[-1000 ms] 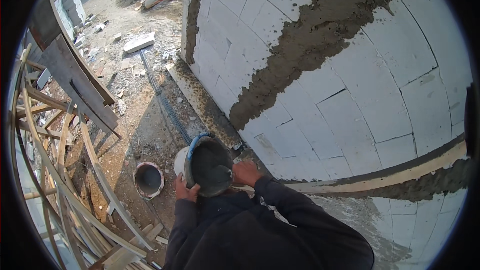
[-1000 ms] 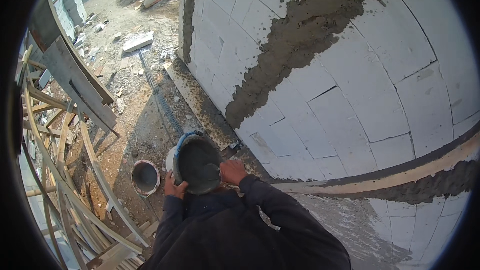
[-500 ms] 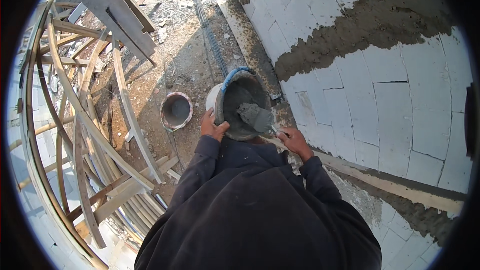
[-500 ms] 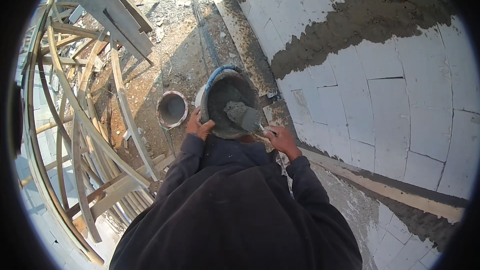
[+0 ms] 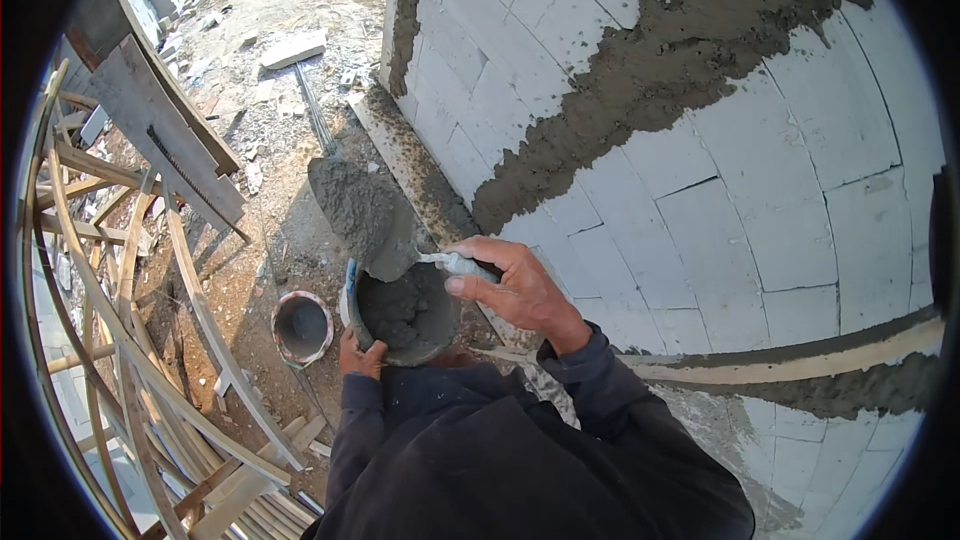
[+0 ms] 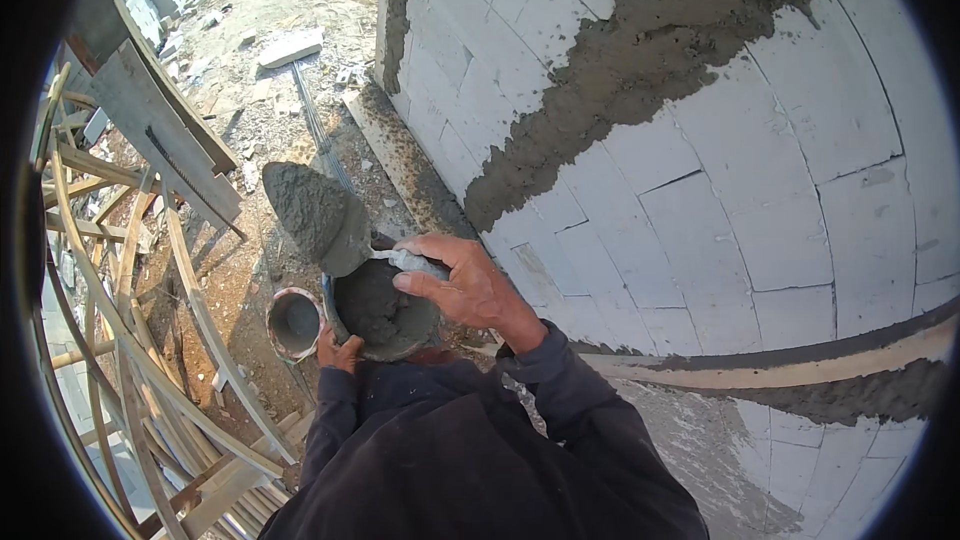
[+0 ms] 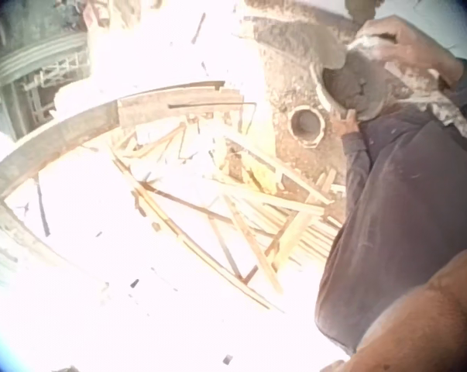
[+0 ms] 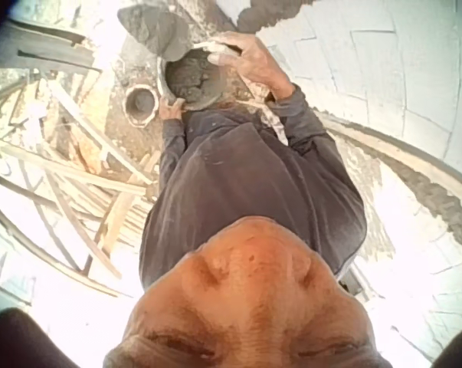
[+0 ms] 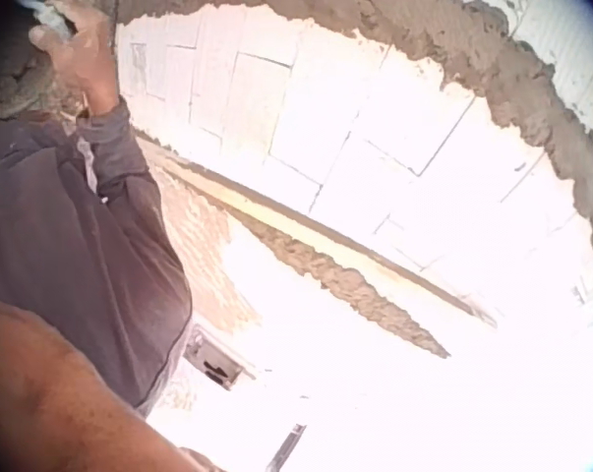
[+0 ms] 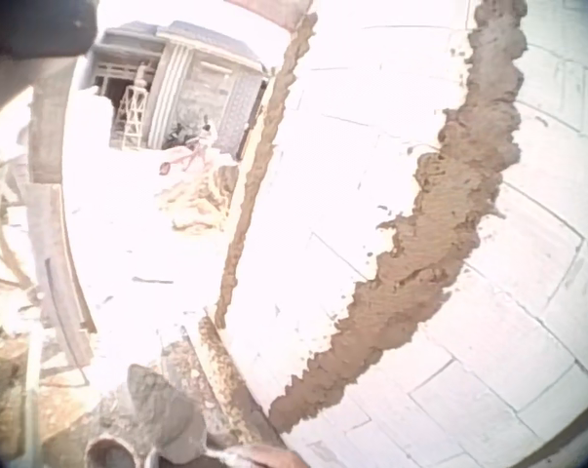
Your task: The person levels mortar on a block wall using a wooden board and applies additional mortar from a bucket with a trowel.
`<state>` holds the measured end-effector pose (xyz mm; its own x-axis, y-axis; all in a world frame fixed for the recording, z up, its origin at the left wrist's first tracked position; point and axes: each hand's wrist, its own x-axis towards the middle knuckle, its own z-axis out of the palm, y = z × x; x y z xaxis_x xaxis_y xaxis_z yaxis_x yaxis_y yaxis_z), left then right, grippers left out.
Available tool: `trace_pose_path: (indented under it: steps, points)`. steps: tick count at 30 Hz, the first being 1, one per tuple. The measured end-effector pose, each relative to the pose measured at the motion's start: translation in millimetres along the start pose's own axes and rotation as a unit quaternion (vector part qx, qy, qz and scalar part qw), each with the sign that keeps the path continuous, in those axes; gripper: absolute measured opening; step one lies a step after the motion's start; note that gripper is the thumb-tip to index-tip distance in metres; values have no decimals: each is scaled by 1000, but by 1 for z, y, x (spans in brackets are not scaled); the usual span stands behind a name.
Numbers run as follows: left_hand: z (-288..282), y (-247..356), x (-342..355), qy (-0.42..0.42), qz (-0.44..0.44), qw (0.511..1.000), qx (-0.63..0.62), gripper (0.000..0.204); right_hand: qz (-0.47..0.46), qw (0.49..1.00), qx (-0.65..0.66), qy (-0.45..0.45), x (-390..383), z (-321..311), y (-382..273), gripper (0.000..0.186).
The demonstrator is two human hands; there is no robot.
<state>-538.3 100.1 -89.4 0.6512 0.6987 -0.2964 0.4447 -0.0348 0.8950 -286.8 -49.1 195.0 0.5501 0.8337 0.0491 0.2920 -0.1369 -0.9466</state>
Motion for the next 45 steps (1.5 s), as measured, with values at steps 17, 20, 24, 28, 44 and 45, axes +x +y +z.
trace_pose_path:
  steps: [17,20,24,28,44,45]
  points:
    - [17,-18,-4,11,33,997,67,58,137,823,-533,139,-19,-110,-28,31]
    - [34,-12,-3,15,74,992,100,57,144,821,-553,4,-50,-20,87,16]
    - [46,-13,-1,-17,20,999,47,55,94,846,-505,-141,-75,103,179,14]
    - [29,-11,-6,-40,9,994,98,52,218,905,-307,-198,-73,63,139,39]
    - [-3,-10,13,-34,-58,995,-78,50,43,988,-137,53,-40,54,83,37]
    - [-6,-3,10,-42,-73,993,-78,52,-2,990,-125,60,-24,49,66,37]
